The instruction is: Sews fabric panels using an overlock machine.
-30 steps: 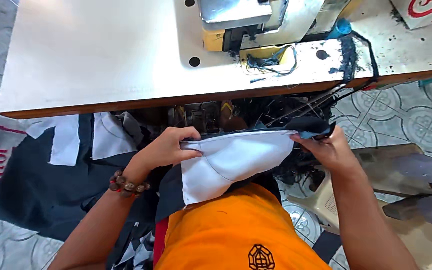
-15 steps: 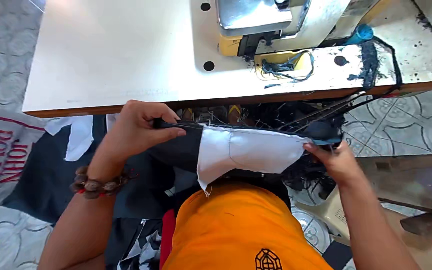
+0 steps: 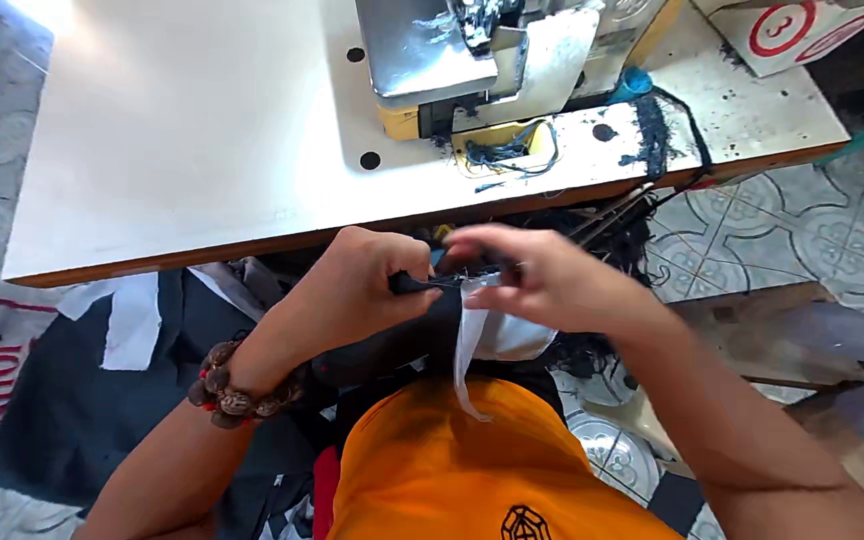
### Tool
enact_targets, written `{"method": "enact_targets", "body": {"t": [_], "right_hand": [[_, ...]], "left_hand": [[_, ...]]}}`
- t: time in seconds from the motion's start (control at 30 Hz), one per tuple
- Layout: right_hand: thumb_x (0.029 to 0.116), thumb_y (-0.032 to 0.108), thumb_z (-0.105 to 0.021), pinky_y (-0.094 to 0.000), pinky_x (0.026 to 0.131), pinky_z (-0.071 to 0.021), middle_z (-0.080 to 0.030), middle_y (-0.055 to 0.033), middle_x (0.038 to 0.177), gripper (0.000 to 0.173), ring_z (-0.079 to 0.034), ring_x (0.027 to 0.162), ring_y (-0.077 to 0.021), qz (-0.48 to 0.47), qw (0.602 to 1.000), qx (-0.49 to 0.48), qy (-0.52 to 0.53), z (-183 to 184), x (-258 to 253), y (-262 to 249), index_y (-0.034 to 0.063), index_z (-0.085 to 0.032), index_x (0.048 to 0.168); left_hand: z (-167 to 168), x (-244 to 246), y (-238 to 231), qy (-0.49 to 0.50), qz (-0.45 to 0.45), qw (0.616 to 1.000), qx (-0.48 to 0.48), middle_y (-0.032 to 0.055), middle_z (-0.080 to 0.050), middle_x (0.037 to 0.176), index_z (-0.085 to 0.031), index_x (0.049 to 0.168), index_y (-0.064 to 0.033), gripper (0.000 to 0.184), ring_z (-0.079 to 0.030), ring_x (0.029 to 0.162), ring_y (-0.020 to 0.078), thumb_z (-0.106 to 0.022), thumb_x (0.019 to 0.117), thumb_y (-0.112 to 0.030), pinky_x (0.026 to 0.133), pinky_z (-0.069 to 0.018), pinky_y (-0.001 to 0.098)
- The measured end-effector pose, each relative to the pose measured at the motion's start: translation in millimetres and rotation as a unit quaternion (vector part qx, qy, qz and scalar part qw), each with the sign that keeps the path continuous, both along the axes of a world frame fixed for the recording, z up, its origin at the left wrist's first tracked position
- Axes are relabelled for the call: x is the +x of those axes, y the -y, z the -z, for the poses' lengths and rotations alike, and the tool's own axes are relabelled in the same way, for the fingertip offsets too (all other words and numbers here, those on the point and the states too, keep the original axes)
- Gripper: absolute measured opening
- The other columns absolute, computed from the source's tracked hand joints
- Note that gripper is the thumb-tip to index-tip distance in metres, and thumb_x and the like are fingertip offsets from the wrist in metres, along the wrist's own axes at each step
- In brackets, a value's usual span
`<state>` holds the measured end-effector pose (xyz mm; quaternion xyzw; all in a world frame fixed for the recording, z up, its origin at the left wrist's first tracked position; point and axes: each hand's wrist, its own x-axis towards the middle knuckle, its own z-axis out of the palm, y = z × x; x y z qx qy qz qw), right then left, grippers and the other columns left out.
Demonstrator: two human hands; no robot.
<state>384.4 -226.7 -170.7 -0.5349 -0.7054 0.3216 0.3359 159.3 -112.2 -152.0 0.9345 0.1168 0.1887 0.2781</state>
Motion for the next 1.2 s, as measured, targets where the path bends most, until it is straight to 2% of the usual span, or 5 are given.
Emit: {"method": "enact_targets", "body": {"t": [0.17, 0.33, 0.47, 0.63, 1.2], "right_hand": [[0.0969, 0.008, -0.064, -0.0111, 0.045, -0.0323, -0.049, 0.0072, 0.057, 0.017, -0.041, 0.049, 0.0060, -0.185, 0.974, -0.044, -0.126, 15.7, -33.2, -25.8, 0.0046, -0.065, 0.081], [0.0937, 0.015, -0.062, -0.0107, 0.046, -0.0328, -0.049, 0.0107, 0.059, 0.017, -0.043, 0.052, 0.0076, -0.190, 0.978, -0.019, -0.082, 31.1, 17.9, -10.0, 0.0109, -0.063, 0.077], [0.0933, 0.011, -0.062, -0.0211, 0.047, -0.0351, -0.050, 0.0079, 0.057, 0.018, -0.043, 0.050, 0.0008, -0.049, 0.995, -0.062, 0.061, 59.8, 61.0, 6.9, 0.0119, -0.064, 0.076], [0.0955, 0.008, -0.063, -0.0347, 0.055, -0.0427, -0.053, -0.0008, 0.062, 0.016, -0.050, 0.057, -0.0100, 0.053, 0.988, -0.105, 0.100, 85.1, 70.4, 14.1, 0.0042, -0.066, 0.080], [0.0943, 0.016, -0.065, -0.0540, 0.062, -0.0474, -0.062, -0.0203, 0.071, 0.028, -0.060, 0.063, -0.0304, 0.108, 0.989, -0.090, 0.053, 111.4, 47.1, 15.7, -0.0116, -0.066, 0.087]], "left_hand": [[-16.2, -48.0, -10.1, -0.067, 0.037, 0.997, -0.030, -0.0082, -0.066, 0.076, -0.068, 0.078, -0.0143, 0.020, -0.059, 0.066, -0.0046, -0.070, 0.0905, -0.030, 0.055, -0.0479, 0.0127], [-17.0, -121.3, -20.8, -0.181, 0.104, 0.977, 0.040, -0.0101, -0.059, 0.070, -0.064, 0.072, -0.0201, 0.040, -0.062, 0.078, 0.0042, -0.057, 0.0980, -0.049, 0.107, -0.0443, 0.0462], [1.6, -160.4, -49.2, -0.238, 0.059, 0.968, 0.043, -0.0066, -0.063, 0.073, -0.070, 0.072, -0.0182, 0.040, -0.066, 0.081, 0.0107, -0.058, 0.0934, -0.050, 0.101, -0.0464, 0.0553], [-25.7, -187.2, -99.1, -0.220, -0.044, 0.973, -0.057, -0.0085, -0.060, 0.076, -0.065, 0.073, -0.0157, 0.026, -0.057, 0.074, 0.0001, -0.070, 0.0870, -0.037, 0.066, -0.0485, 0.0213], [-59.2, -154.2, -104.7, 0.146, -0.325, 0.934, 0.007, -0.0083, -0.063, 0.073, -0.061, 0.086, -0.0074, 0.012, -0.056, 0.062, -0.0051, -0.072, 0.0908, -0.008, 0.061, -0.0491, 0.0146]]}}
